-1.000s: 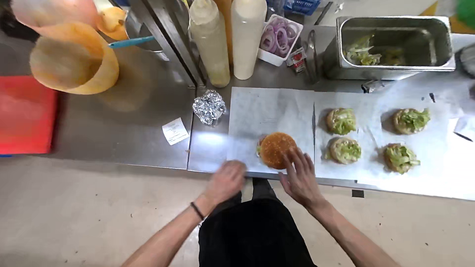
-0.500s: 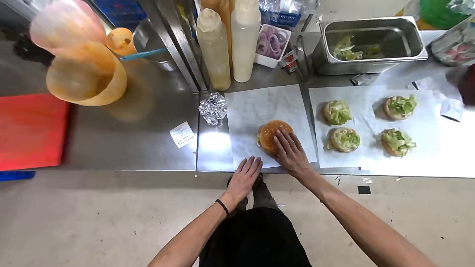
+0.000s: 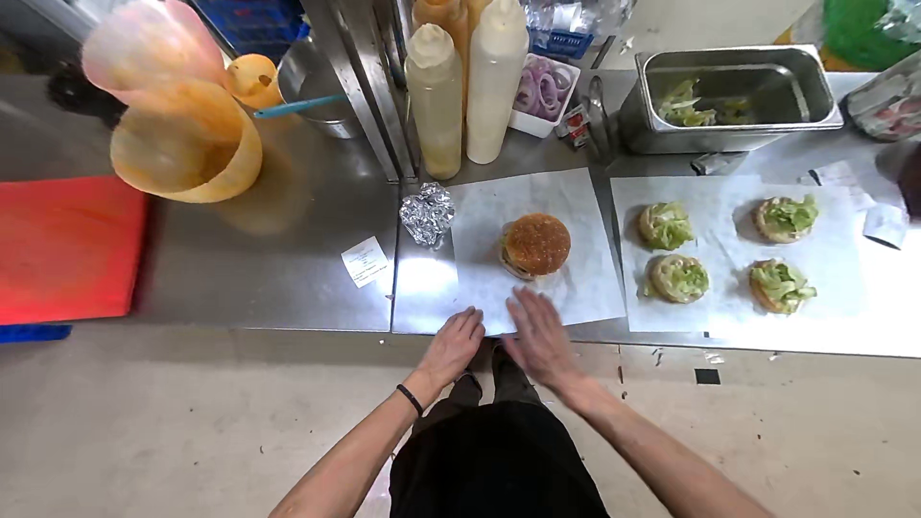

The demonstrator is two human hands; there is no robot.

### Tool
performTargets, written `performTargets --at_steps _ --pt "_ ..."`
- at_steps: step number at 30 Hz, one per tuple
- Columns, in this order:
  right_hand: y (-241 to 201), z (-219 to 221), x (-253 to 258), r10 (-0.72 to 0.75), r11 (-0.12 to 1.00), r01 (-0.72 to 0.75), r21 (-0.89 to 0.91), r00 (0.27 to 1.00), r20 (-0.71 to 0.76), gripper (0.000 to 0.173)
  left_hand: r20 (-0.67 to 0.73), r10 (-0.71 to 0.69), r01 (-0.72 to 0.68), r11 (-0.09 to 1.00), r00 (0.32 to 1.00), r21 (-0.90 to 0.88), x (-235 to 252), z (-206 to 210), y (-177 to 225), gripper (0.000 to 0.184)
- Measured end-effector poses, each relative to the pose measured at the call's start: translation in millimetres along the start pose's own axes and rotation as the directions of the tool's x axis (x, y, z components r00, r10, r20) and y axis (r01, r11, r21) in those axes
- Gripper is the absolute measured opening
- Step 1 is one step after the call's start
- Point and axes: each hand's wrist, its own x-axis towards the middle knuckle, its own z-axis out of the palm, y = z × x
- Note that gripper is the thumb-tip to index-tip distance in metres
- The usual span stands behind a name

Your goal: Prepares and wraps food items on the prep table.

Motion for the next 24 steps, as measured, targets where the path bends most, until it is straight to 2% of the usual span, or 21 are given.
performTargets --at_steps 3,7,8,10,11,13,15,17,20,24 --pt "-27.3 29.4 -2.1 0.062 0.996 -0.069 0.057 0.99 0.129 0.058 0.004 0.137 -0.137 0.99 0.991 0.013 -4.3 -6.9 -10.3 0.014" --pt "-33.8 51.5 4.2 0.108 0.991 -0.116 0.07 0.988 0.109 0.055 -0.02 0.144 -0.145 0.986 0.989 -0.079 5.8 -26.7 -20.6 0.014" --pt "-33.6 50.4 6.0 0.125 0.987 -0.134 0.087 0.987 0.1 0.053 -0.033 0.108 -0.111 0.991 0.994 -0.078 16.1 -38.9 -23.6 0.025" --pt "-30.3 47.7 10.6 0.141 0.986 -0.148 0.082 0.986 0.086 0.049 -0.056 -0.073 0.07 0.996 0.996 -0.053 47.7 -75.8 -33.4 0.048" --pt "-28.6 47.0 12.1 0.14 0.986 -0.147 0.077 0.986 0.088 0.044 -0.075 -0.195 0.194 0.981 0.978 -0.028 68.0 -91.0 -43.3 0.057" --pt "-28.1 47.0 11.8 0.114 0.989 -0.12 0.082 0.991 0.066 0.027 -0.103 -0.395 0.401 0.914 0.913 0.053 102.9 -95.3 -75.7 0.079" --pt "-28.0 43.5 16.6 0.114 0.988 -0.117 0.104 0.993 0.034 0.016 -0.063 -0.512 0.516 0.85 0.856 0.103 121.0 -95.2 -103.2 0.088" --pt "-25.6 31.5 27.3 0.14 0.98 -0.137 0.144 0.99 -0.005 0.016 -0.051 -0.55 0.552 0.824 0.833 0.128 124.3 -101.2 -115.8 0.084" --pt "-23.3 1.5 47.3 0.228 0.955 -0.21 0.21 0.972 -0.062 0.017 -0.062 -0.542 0.545 0.834 0.838 0.08 108.1 -106.0 -125.7 0.084" --pt "-2.2 -48.5 79.0 0.352 0.927 -0.33 0.181 0.93 -0.109 0.017 -0.129 -0.515 0.524 0.851 0.847 0.041 94.1 -108.7 -121.6 0.089"
